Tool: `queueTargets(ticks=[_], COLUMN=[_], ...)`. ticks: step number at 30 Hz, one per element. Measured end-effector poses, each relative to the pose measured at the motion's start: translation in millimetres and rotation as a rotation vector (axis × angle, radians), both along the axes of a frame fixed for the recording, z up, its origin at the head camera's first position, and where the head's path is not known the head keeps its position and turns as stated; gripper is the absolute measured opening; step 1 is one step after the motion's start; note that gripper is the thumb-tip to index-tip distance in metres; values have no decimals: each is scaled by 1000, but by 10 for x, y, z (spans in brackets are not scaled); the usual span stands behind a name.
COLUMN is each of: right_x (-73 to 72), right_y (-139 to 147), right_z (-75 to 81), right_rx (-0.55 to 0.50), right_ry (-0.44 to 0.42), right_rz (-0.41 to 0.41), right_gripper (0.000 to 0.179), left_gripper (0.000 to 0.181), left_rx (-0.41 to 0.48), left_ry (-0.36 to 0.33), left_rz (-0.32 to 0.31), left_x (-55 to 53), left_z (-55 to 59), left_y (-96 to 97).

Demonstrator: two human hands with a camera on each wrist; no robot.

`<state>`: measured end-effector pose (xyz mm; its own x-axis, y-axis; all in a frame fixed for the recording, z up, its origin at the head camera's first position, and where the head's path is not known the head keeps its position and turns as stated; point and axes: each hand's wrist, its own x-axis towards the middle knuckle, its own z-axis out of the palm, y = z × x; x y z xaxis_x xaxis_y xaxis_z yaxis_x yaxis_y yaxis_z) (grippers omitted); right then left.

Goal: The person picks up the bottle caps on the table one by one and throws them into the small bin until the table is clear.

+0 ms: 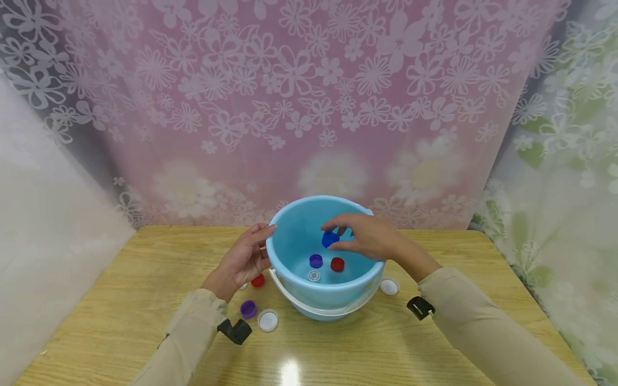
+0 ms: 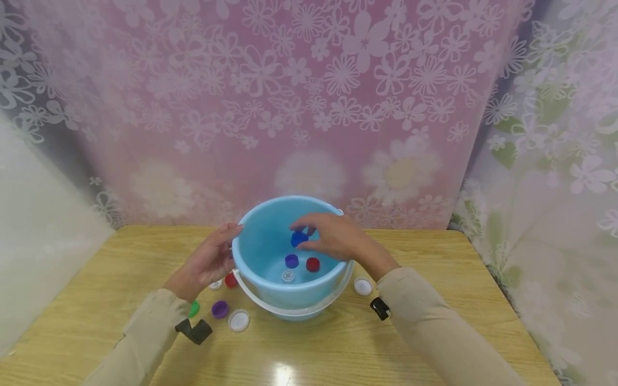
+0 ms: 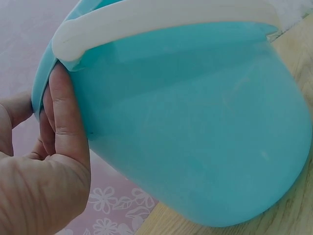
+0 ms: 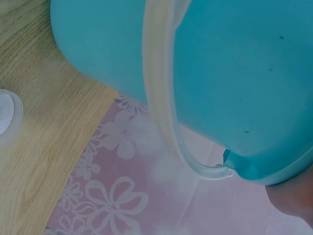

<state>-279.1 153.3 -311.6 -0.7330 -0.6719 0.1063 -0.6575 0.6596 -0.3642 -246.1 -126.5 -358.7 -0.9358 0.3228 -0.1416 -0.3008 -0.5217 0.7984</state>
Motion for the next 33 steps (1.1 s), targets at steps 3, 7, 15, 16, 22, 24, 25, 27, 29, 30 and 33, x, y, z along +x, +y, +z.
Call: queueTargets(ticks=[3, 7, 15, 16, 22, 24, 25, 27, 29, 30, 33], right_x=[4, 8, 5, 4, -6, -8, -9, -9, -11, -13, -21], right_y=[-4, -10, 8, 15, 59, 75, 82, 98, 111, 120, 167], right_z=[12, 13, -22, -31, -87, -101, -104, -106, -101, -101, -110], right_rx=[9, 4, -84, -102, -244, -311, -337, -391, -422, -430, -476], right_ry=[-8, -11, -3, 6, 90, 115, 129, 155, 188, 205, 226], right_rz=[10, 15, 18, 17, 19, 13, 4, -7, -22, -36, -76], right_gripper=[45, 47, 37, 35, 23, 20, 19, 18, 18, 18, 20], left_gripper=[14, 13, 13, 13, 15, 15, 14, 15, 16, 16, 17], left_rx=[1, 1, 0, -1, -7, -5, -4, -3, -2, -2, -1], left_ry=[3, 6, 6, 3, -9, -8, -5, 5, 13, 15, 16], left_rz=[-3, -3, 6, 8, 25, 26, 24, 19, 20, 22, 25], left_x=[3, 4, 8, 10, 20, 17, 17, 11, 5, 3, 2], left_z=[-1, -1, -1, -2, -11, -14, -13, -13, -9, -5, 8], left_y=[2, 0, 1, 3, 11, 12, 13, 13, 14, 15, 14])
